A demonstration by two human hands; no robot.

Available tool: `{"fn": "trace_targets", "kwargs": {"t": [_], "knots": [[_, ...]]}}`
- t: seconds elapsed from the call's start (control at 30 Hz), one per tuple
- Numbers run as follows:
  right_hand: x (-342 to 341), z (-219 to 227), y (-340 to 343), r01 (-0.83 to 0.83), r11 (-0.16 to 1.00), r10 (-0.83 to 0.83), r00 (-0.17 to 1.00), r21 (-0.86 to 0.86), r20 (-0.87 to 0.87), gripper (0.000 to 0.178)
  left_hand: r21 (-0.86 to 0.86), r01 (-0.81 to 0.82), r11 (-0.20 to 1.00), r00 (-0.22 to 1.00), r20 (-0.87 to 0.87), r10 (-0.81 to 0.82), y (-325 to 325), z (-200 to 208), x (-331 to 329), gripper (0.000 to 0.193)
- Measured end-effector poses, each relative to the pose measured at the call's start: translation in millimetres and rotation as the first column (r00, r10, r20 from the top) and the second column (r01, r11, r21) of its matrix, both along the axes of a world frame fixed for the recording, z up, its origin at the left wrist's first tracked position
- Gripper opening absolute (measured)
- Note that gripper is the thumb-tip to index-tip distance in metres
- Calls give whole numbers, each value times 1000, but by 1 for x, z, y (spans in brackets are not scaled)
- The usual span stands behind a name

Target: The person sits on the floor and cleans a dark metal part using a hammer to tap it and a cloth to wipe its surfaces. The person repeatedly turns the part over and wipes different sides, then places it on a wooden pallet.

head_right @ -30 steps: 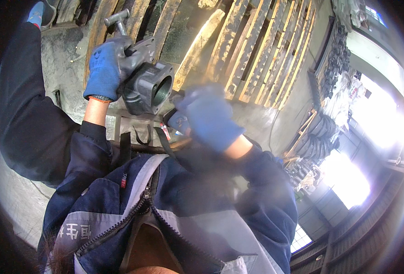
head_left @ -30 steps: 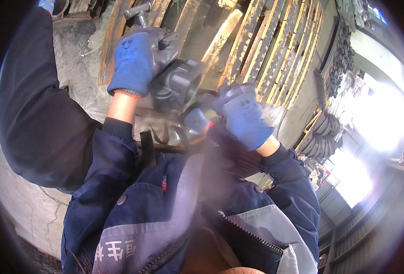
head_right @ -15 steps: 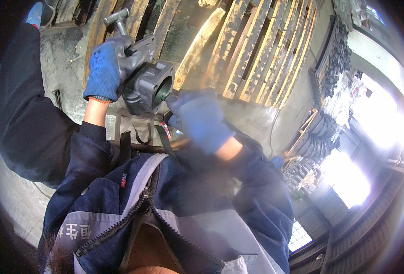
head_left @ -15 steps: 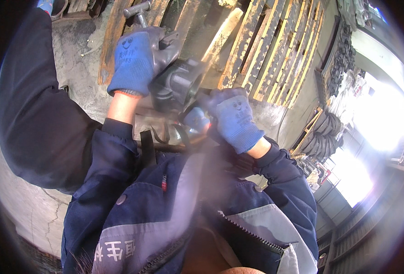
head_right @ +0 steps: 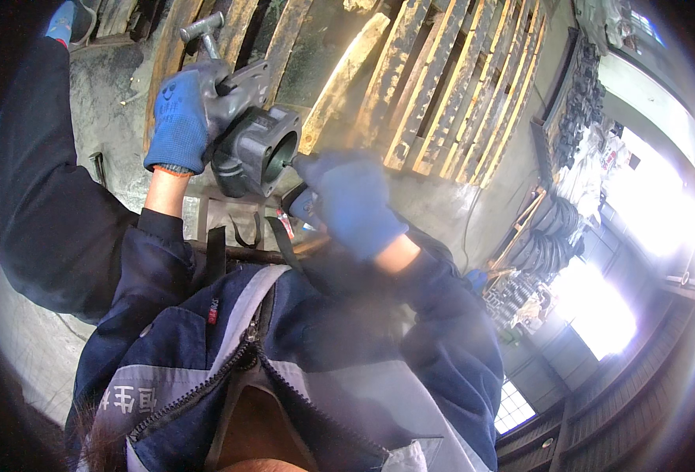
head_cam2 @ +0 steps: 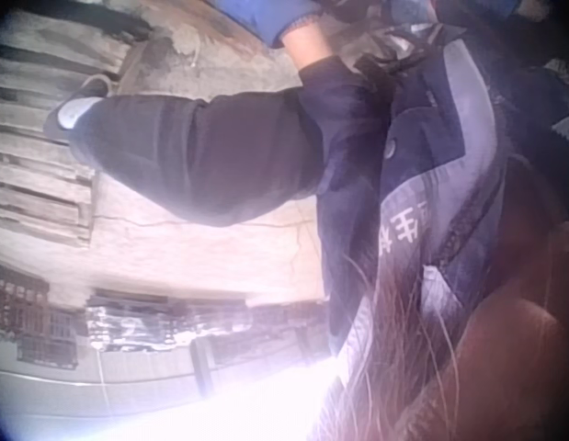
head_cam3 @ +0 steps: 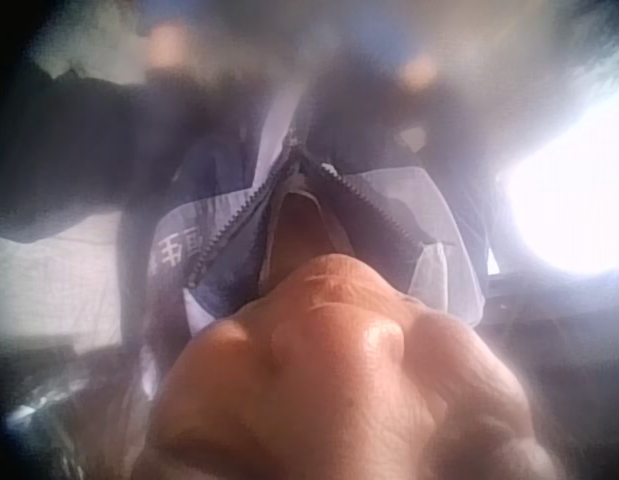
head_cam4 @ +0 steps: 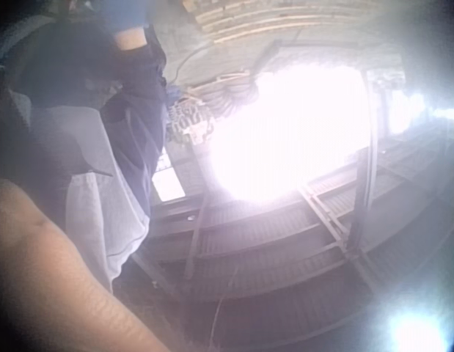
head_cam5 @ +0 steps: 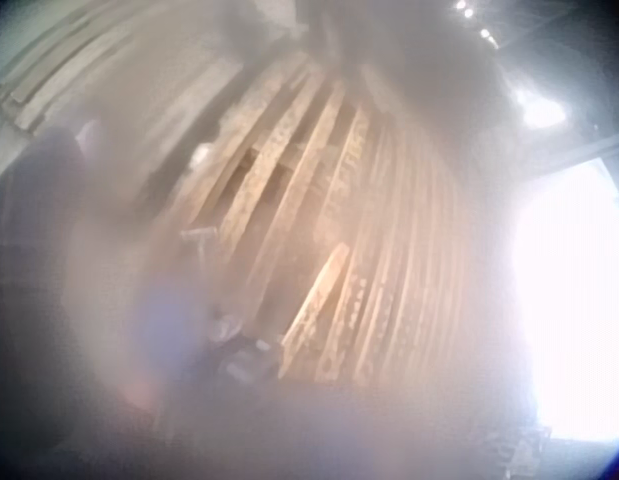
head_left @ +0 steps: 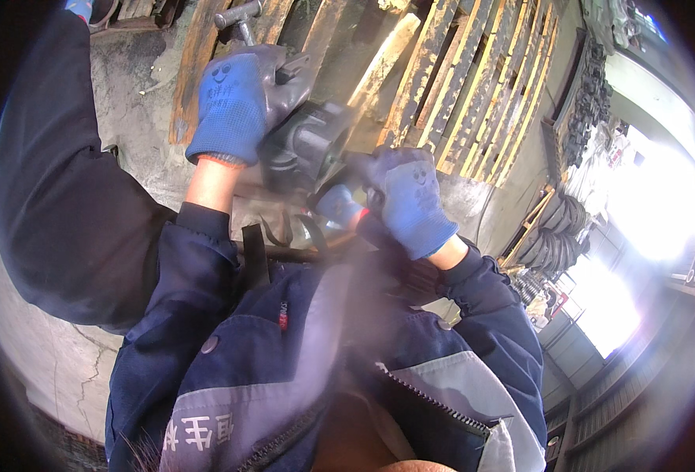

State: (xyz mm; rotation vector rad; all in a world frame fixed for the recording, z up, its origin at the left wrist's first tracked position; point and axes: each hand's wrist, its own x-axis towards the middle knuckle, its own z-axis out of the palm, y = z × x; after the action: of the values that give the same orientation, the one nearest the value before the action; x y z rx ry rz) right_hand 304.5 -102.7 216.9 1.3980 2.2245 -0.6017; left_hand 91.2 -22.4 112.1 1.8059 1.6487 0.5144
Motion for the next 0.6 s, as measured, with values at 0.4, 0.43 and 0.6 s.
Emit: {"fn": "trace_targets", "kwargs": {"t": [0.4, 0.43, 0.6], "knots": [[-2, -2, -12, -11, 1000, 10, 999, 18, 36, 38, -72, 7, 997, 1000, -20, -9, 2, 1, -2, 53], [-3, -2, -11, 1, 1000, -1, 1000, 22, -11, 39, -35, 5, 999, 1000, -12, -5, 1, 0, -2, 49], [-4, -5, -14, 95, 993, -91, 994, 76, -58, 37, 87, -89, 992, 995, 52, 85, -2, -1, 2, 44]]}}
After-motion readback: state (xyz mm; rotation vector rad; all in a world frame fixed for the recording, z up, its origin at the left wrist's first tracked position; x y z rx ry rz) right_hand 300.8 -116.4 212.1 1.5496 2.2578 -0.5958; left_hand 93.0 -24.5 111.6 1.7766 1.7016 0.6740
